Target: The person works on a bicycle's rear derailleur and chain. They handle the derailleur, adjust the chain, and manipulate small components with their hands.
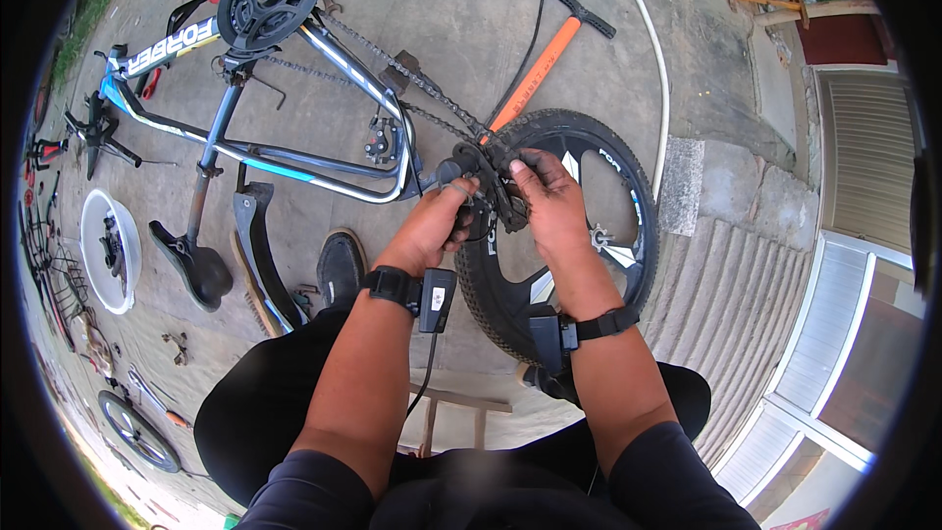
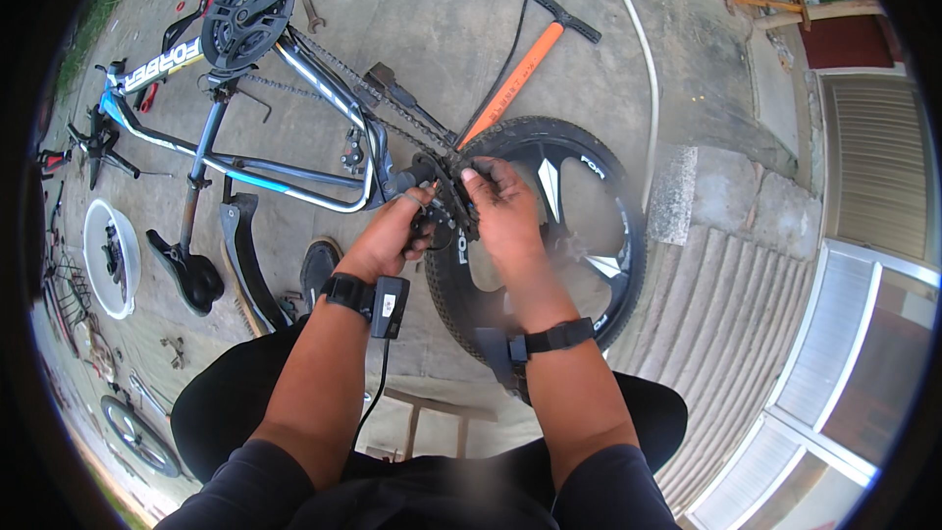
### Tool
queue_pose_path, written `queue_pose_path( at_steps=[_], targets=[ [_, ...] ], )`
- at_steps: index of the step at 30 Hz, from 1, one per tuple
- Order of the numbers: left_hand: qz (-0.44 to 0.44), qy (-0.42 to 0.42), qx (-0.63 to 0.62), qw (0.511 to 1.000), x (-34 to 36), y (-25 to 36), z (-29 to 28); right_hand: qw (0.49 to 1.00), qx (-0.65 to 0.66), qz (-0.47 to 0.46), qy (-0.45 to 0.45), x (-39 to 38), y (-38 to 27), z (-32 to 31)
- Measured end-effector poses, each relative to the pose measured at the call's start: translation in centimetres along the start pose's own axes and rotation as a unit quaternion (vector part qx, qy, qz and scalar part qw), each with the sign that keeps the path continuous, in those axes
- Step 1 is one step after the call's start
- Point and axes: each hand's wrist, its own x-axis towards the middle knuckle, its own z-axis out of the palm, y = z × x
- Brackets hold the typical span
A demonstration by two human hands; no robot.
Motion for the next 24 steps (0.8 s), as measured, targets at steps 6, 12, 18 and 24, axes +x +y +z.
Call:
queue_pose_path(
  at_steps=[6,12,18,24],
  targets=[
    [0.006,-0.005,-0.049,0.999,-0.6,0.5,1.4,0.999,-0.035,-0.003,0.012,0.9,-1.8,-0.8],
    [-0.008,-0.013,-0.109,0.994,-0.1,-0.3,1.9,1.000,-0.015,0.019,0.001,1.2,-2.5,-1.4],
    [-0.014,0.019,-0.111,0.994,-0.2,-0.3,2.7,0.999,-0.005,0.017,-0.036,0.3,-0.3,-2.4],
    [-0.012,0.041,-0.102,0.994,-0.3,-0.4,2.8,0.976,0.127,0.169,-0.047,-1.4,0.6,-4.2]
  ],
)
